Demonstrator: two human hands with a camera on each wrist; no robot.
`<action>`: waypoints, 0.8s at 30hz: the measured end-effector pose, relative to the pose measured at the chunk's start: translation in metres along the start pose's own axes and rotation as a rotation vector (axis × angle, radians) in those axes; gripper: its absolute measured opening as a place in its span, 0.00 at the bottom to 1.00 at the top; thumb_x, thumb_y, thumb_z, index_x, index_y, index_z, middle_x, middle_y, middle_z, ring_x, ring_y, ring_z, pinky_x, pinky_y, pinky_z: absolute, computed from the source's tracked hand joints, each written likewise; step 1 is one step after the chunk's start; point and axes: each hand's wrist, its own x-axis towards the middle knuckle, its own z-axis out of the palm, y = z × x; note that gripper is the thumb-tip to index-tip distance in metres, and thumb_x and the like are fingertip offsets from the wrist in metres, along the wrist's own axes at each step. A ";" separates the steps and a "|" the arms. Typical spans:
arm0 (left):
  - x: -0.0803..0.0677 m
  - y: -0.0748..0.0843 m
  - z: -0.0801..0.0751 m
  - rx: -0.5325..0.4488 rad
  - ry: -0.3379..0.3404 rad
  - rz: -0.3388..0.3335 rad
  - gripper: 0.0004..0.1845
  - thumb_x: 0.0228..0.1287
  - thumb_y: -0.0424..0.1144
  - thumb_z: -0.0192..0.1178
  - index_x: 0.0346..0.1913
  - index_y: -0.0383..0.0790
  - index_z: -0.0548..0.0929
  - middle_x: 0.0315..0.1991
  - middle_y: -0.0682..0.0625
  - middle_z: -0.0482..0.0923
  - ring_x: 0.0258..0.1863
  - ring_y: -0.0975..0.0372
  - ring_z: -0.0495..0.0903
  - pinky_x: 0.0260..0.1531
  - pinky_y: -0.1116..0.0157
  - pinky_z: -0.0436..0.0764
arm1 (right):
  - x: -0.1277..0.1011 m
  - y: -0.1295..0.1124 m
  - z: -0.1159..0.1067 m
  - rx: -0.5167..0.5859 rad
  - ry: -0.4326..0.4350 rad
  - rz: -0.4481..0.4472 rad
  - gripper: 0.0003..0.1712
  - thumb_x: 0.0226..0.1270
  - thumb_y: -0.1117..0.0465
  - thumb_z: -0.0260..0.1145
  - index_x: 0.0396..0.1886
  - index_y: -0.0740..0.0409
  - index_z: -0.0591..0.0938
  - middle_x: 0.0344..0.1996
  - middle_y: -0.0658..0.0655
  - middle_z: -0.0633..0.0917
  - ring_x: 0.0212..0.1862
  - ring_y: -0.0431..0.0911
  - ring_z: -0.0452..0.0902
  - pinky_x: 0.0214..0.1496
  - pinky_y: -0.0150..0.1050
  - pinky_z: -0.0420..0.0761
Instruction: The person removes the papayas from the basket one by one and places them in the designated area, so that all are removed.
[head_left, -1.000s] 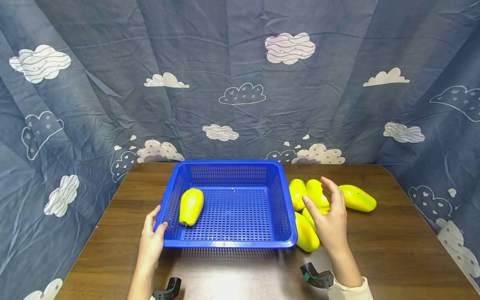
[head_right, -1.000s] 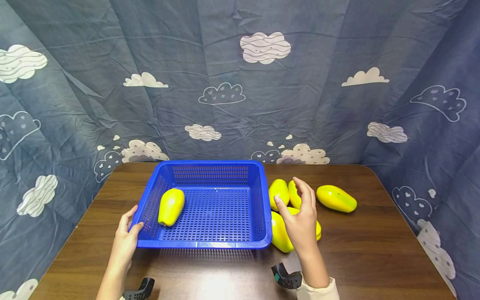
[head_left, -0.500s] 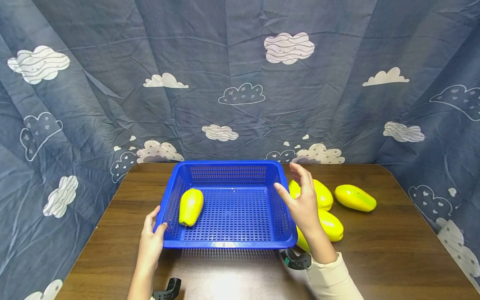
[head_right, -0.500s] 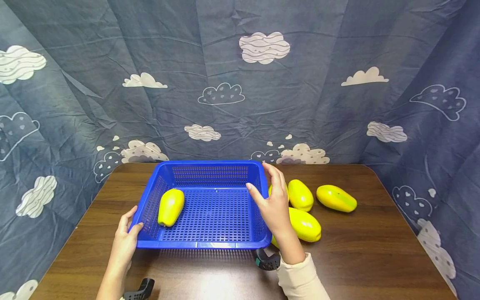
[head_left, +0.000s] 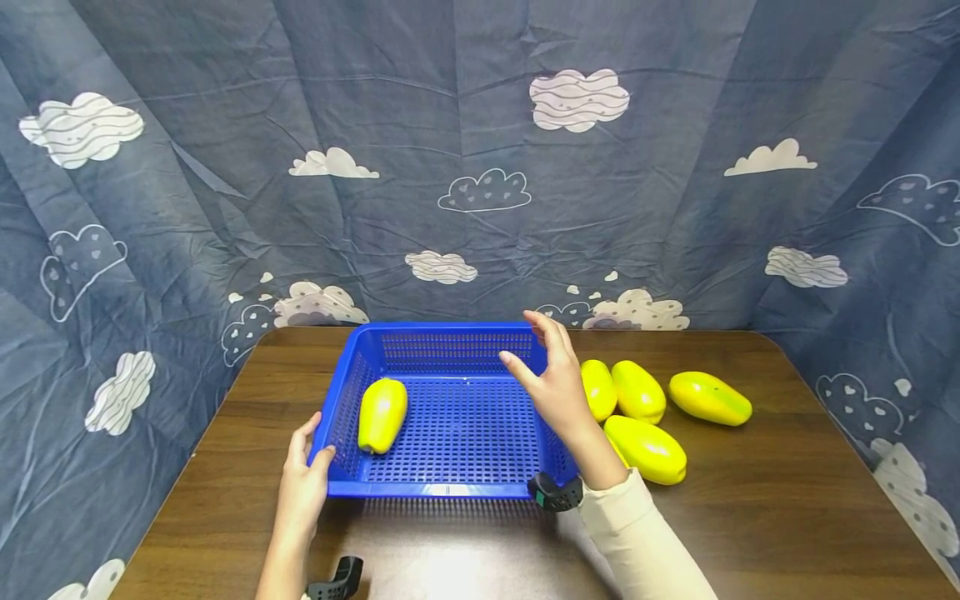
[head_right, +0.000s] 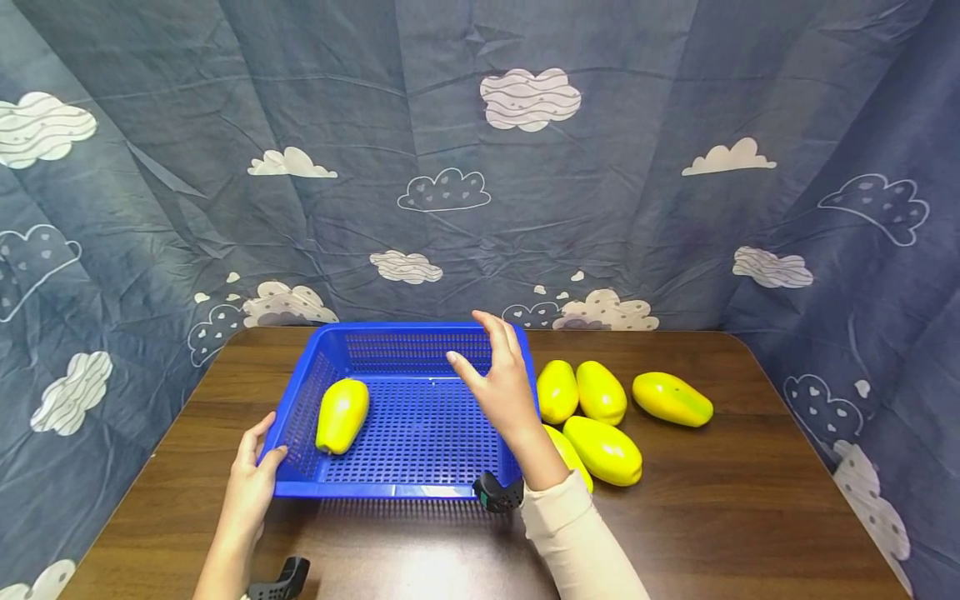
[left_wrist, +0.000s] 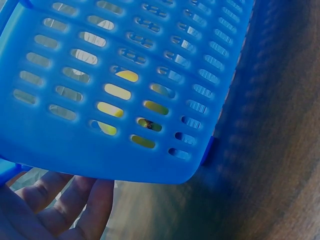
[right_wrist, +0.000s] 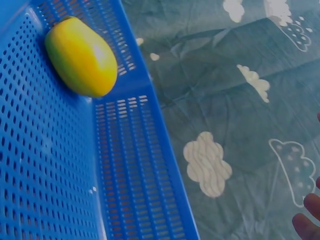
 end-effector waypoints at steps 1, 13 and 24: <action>0.000 0.000 0.000 0.005 0.000 0.002 0.27 0.65 0.29 0.43 0.67 0.40 0.56 0.58 0.36 0.64 0.53 0.52 0.66 0.39 0.78 0.67 | 0.001 0.000 0.003 -0.006 -0.014 0.004 0.33 0.53 0.60 0.68 0.58 0.59 0.67 0.53 0.59 0.71 0.54 0.52 0.66 0.56 0.44 0.64; 0.001 -0.002 0.000 0.008 -0.002 0.004 0.27 0.64 0.29 0.43 0.67 0.40 0.56 0.59 0.36 0.63 0.54 0.52 0.66 0.39 0.78 0.66 | 0.012 -0.004 0.040 -0.025 -0.213 -0.025 0.33 0.54 0.56 0.68 0.59 0.58 0.67 0.54 0.56 0.71 0.56 0.48 0.65 0.57 0.43 0.64; -0.001 0.000 -0.001 0.014 -0.009 -0.005 0.27 0.65 0.30 0.42 0.67 0.42 0.56 0.58 0.36 0.64 0.53 0.52 0.67 0.40 0.76 0.67 | 0.021 0.001 0.070 -0.007 -0.427 -0.010 0.36 0.54 0.53 0.68 0.61 0.58 0.66 0.54 0.56 0.72 0.56 0.46 0.65 0.56 0.41 0.65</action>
